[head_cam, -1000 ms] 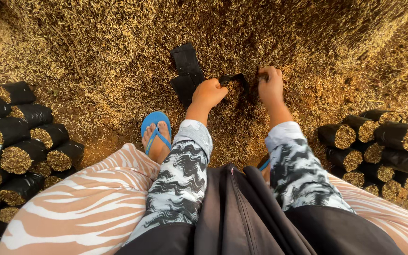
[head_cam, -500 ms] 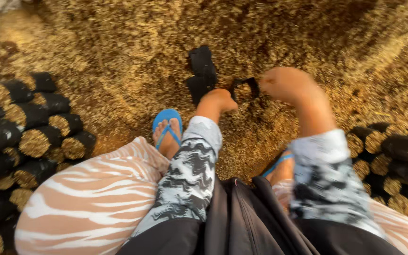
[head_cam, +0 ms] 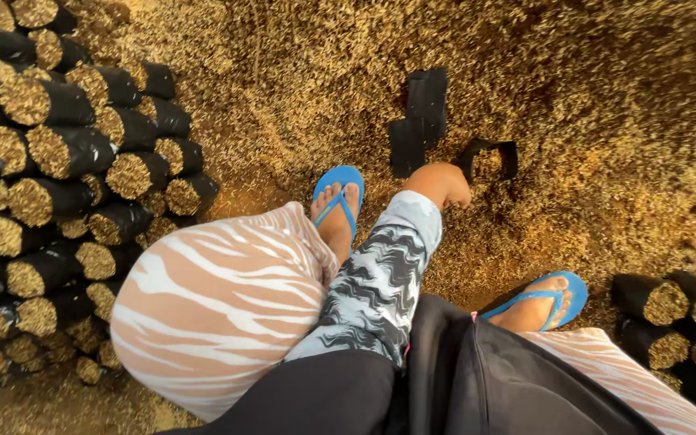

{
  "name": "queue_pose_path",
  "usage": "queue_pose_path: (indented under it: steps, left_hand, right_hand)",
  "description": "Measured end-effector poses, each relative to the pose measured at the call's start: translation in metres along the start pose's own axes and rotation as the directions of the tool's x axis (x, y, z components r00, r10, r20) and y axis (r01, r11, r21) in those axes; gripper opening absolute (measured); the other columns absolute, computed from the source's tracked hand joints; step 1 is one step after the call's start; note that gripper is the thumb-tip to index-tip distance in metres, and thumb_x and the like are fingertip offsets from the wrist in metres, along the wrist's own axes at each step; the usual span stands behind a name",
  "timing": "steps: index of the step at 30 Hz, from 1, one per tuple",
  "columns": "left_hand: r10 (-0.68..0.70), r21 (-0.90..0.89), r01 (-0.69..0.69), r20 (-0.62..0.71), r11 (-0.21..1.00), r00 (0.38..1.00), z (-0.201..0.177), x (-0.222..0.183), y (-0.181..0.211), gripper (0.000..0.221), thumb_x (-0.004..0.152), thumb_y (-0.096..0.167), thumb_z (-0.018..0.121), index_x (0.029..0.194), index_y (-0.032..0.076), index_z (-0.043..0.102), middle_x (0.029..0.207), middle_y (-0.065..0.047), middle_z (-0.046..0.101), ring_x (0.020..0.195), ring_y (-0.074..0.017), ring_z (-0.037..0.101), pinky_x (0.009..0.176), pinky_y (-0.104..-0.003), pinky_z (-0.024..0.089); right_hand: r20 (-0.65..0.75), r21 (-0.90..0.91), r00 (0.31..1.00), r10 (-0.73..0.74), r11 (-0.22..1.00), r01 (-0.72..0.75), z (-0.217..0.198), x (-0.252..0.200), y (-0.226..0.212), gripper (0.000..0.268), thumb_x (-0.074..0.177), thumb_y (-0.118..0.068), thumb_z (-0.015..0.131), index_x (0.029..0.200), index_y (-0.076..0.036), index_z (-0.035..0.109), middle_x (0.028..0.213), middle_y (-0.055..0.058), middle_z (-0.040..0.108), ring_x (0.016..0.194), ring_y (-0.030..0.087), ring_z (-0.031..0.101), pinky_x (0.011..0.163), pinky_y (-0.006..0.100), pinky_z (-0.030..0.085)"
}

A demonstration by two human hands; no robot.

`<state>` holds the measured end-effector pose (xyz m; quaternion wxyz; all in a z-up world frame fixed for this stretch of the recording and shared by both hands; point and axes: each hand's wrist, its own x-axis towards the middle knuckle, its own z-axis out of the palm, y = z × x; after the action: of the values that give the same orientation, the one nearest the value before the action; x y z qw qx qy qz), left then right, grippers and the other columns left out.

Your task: The person scoops loose straw-like material from a large pile and fills black plastic nursery pots. They repeatedly pack the material into each pot and place the filled pots aside in a stack.

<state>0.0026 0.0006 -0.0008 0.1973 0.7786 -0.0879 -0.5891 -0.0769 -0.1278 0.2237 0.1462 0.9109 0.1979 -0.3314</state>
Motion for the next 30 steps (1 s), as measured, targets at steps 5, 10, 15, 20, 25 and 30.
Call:
queue_pose_path:
  steps: [5, 10, 15, 20, 25, 30]
  left_hand:
    - [0.027, 0.005, -0.027, -0.008, 1.0, 1.0, 0.002, 0.006, -0.006, 0.044, 0.081, 0.034, 0.073, 0.111, 0.003, 0.078, 0.115, -0.017, 0.075, 0.107, -0.0414, 0.071, 0.095, -0.057, 0.053]
    - [0.04, -0.017, -0.041, -0.044, 0.999, 0.998, 0.008, 0.019, -0.01, 0.045, 0.078, 0.032, 0.074, 0.111, 0.003, 0.077, 0.113, -0.016, 0.078, 0.104, -0.0364, 0.076, 0.093, -0.05, 0.059]
    - [0.097, 0.015, -0.097, -0.056, 0.995, 0.994, 0.005, 0.019, -0.009, 0.048, 0.078, 0.037, 0.075, 0.115, 0.007, 0.078, 0.118, -0.016, 0.073, 0.103, -0.0366, 0.071, 0.09, -0.05, 0.055]
    - [0.128, -0.118, -0.139, -0.094, 0.983, 0.987, 0.006, 0.023, -0.006, 0.066, 0.078, 0.06, 0.071, 0.111, 0.003, 0.079, 0.115, -0.018, 0.077, 0.103, -0.0359, 0.074, 0.088, -0.049, 0.057]
    - [0.1, -0.072, -0.124, -0.27, 0.99, 0.958, 0.003, 0.026, -0.002, 0.065, 0.083, 0.059, 0.066, 0.114, 0.003, 0.075, 0.118, -0.018, 0.071, 0.105, -0.0366, 0.07, 0.089, -0.049, 0.056]
    - [0.071, -0.112, -0.12, -0.368, 0.986, 0.927, -0.003, 0.032, 0.001, 0.048, 0.086, 0.046, 0.063, 0.111, 0.006, 0.075, 0.111, -0.016, 0.075, 0.104, -0.0343, 0.072, 0.089, -0.047, 0.056]
  right_hand:
    - [-0.04, 0.055, 0.997, -0.066, 0.996, 0.069, 0.014, 0.032, -0.019, 0.023, 0.097, -0.025, 0.056, 0.108, -0.016, 0.073, 0.104, 0.01, 0.075, 0.096, 0.029, 0.072, 0.083, 0.046, 0.058]
    - [-0.059, 0.041, 0.997, -0.057, 0.997, 0.059, 0.006, 0.045, -0.018, 0.023, 0.098, -0.023, 0.057, 0.112, -0.015, 0.073, 0.107, 0.013, 0.074, 0.098, 0.031, 0.072, 0.084, 0.048, 0.057]
    - [-0.056, 0.011, 0.994, 0.095, 0.995, -0.095, -0.01, 0.038, 0.023, 0.023, 0.099, -0.021, 0.058, 0.116, -0.014, 0.072, 0.11, 0.015, 0.074, 0.101, 0.033, 0.071, 0.085, 0.049, 0.057]
    - [0.021, 0.131, 0.95, 0.313, 0.941, -0.313, 0.022, 0.036, 0.1, 0.024, 0.1, -0.019, 0.059, 0.12, -0.013, 0.072, 0.114, 0.017, 0.074, 0.103, 0.036, 0.071, 0.086, 0.05, 0.057]
    - [0.057, 0.519, 0.949, 0.309, 0.803, -0.293, 0.112, 0.092, 0.099, 0.048, 0.093, -0.026, 0.066, 0.141, -0.019, 0.063, 0.138, 0.019, 0.064, 0.121, 0.038, 0.064, 0.102, 0.051, 0.053]
    - [-0.107, 0.586, 0.874, 0.474, 0.74, -0.33, 0.206, 0.134, 0.043, 0.091, 0.075, -0.035, 0.083, 0.154, -0.018, 0.04, 0.16, 0.024, 0.022, 0.136, 0.052, 0.041, 0.098, 0.056, 0.046]
